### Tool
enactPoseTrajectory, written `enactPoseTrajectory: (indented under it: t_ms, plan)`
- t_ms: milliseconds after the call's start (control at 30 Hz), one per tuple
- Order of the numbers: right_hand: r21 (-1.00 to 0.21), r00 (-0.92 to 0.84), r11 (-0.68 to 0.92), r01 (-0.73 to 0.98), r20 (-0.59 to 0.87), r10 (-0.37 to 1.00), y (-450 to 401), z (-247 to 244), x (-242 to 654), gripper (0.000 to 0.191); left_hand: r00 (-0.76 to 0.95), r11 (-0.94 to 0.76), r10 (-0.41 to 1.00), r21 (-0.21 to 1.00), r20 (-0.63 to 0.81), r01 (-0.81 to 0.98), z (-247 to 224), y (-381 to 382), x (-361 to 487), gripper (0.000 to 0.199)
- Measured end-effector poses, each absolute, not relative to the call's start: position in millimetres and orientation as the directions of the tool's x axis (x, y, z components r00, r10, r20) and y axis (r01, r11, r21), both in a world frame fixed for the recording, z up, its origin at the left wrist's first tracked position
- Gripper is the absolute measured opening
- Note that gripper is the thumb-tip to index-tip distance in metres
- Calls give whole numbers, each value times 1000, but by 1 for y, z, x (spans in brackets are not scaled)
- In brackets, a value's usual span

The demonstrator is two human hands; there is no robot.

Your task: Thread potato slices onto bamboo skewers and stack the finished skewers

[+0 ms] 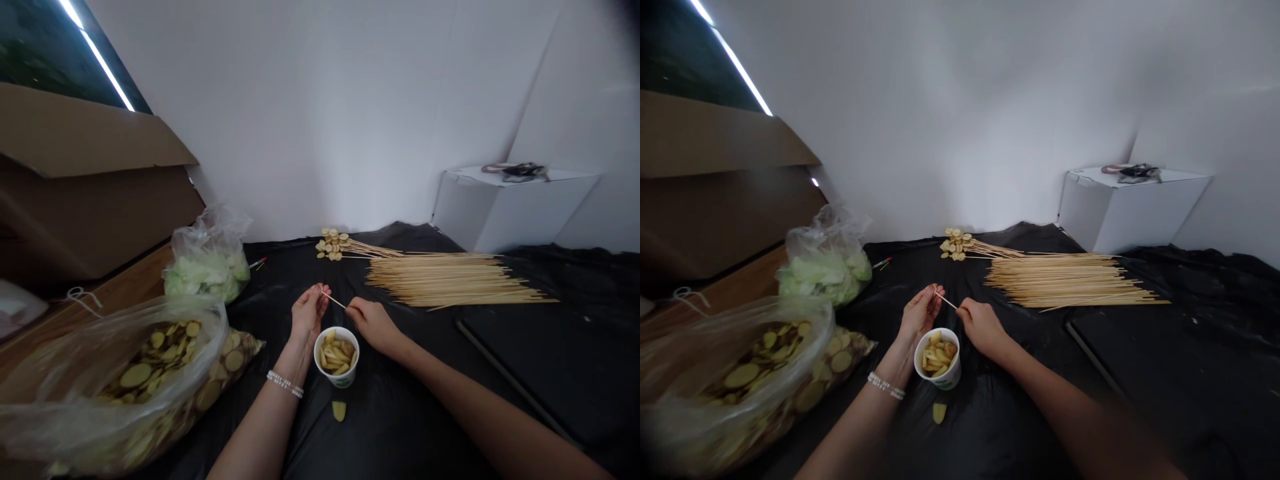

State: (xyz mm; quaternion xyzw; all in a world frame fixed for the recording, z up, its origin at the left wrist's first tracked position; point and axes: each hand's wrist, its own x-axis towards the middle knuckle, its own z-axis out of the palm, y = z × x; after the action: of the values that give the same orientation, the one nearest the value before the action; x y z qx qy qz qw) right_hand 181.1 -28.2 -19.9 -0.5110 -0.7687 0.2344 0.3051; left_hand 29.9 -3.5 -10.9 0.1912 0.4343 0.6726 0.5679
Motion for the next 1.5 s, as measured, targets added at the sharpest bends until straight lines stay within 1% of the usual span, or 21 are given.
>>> enactPoseTrajectory:
  t_ms: [100,167,267,433,667,833,967,1133,1300,1500]
  plan:
    - [-589,-284,367,720,233,930,-30,-21,181,15,-294,2,928,794,-228,-608,-10,-3,26,8]
    - [-515,-296,380,768,241,924,-32,-20,181,17,-288,3,930,786,-230,-618,-10,-2,24,11]
    - [-427,-323,412,805,266,908,-34,-18,182,21,-277,12,929,767,-246,-641,-10,-2,22,9]
    - [-366,-323,410,835,277,905,-34,-18,182,23,-257,36,927,749,-271,-661,-11,-1,23,6]
    - [-361,-311,395,845,270,911,-35,-20,180,22,-251,76,915,748,-315,-659,-13,0,25,7]
    - [-366,-302,389,846,272,914,-35,-20,181,22,-255,76,913,747,-319,-660,-14,1,27,7]
    - [-367,-303,385,847,262,916,-35,-20,181,23,-268,61,915,759,-302,-649,-14,-1,29,6]
    - [-368,-305,393,843,274,912,-34,-20,181,24,-274,22,922,744,-273,-668,-13,-2,31,6]
    - [-373,-318,394,840,249,915,-33,-20,181,22,-278,13,922,742,-268,-670,-12,-2,34,7]
    - [-399,-314,369,840,199,928,-32,-21,179,22,-195,71,947,757,-256,-649,-19,-6,42,4]
